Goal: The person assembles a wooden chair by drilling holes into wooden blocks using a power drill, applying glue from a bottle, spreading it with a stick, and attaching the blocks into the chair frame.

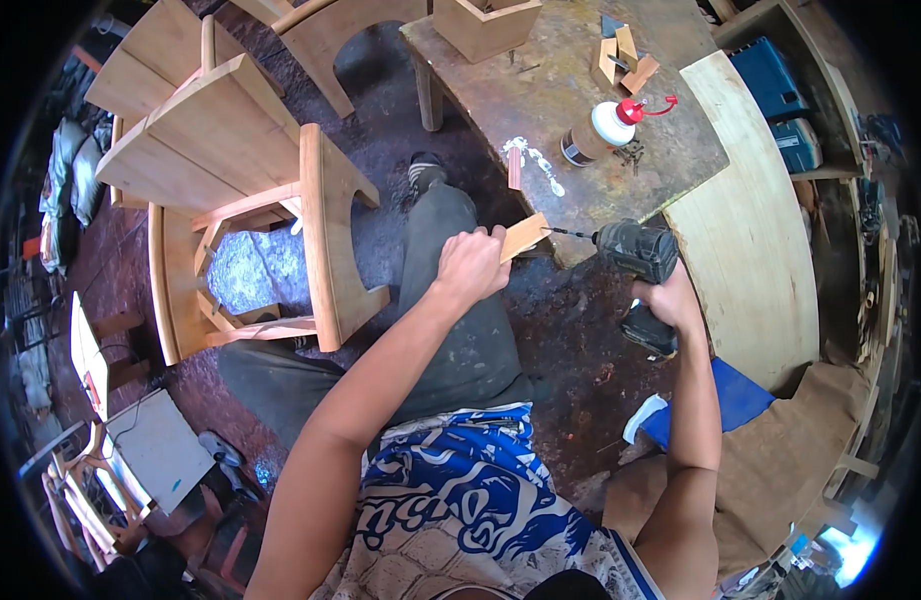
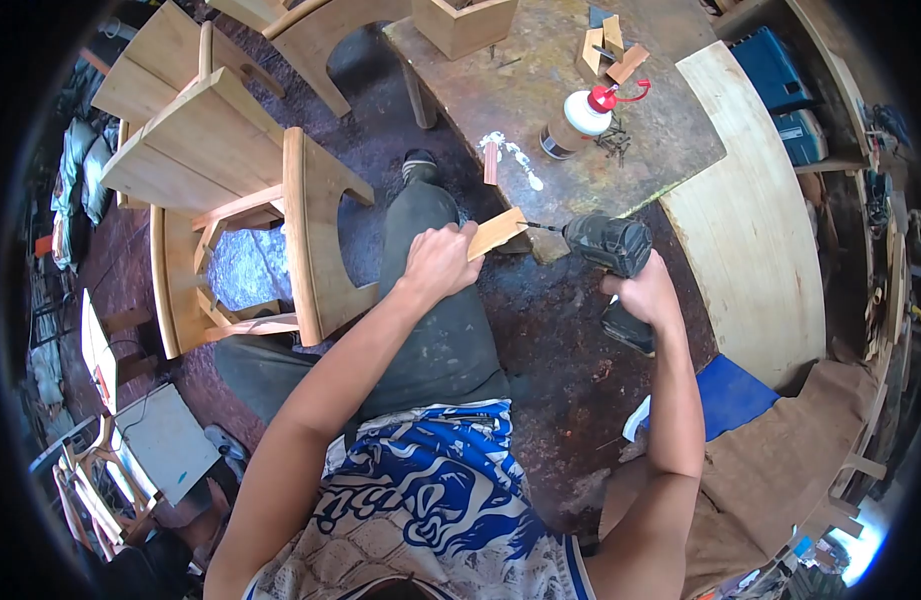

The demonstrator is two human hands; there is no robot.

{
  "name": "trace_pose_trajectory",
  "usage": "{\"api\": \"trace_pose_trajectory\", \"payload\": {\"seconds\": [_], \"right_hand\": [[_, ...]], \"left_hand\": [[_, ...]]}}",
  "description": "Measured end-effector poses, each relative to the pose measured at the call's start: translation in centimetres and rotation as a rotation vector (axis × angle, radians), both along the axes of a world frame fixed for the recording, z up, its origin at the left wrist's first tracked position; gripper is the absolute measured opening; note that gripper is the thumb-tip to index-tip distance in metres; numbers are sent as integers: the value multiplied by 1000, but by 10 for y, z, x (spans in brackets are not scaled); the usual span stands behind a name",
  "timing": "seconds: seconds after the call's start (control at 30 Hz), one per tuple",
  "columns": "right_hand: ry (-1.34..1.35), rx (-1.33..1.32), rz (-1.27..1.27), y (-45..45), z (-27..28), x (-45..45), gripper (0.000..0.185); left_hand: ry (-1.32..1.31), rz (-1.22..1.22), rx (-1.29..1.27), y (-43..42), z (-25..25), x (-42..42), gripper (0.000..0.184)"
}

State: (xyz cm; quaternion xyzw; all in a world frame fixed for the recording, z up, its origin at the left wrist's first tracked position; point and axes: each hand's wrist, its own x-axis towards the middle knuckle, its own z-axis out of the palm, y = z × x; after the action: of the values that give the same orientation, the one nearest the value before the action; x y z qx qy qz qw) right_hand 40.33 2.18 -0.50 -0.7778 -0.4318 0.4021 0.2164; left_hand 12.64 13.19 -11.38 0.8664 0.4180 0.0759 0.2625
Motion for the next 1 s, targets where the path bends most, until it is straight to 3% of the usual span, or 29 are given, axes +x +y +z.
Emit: {"api": "trace_pose_trajectory", "payload": {"seconds": [0.77, 1.0], "right_hand": [[-47, 19, 33, 10, 6, -6, 47], [-238, 19, 294, 45, 28, -15, 45]], "left_hand": [[-9, 0, -4, 1, -4, 0, 35], [-41, 19, -9, 1, -4, -2, 33]]}}
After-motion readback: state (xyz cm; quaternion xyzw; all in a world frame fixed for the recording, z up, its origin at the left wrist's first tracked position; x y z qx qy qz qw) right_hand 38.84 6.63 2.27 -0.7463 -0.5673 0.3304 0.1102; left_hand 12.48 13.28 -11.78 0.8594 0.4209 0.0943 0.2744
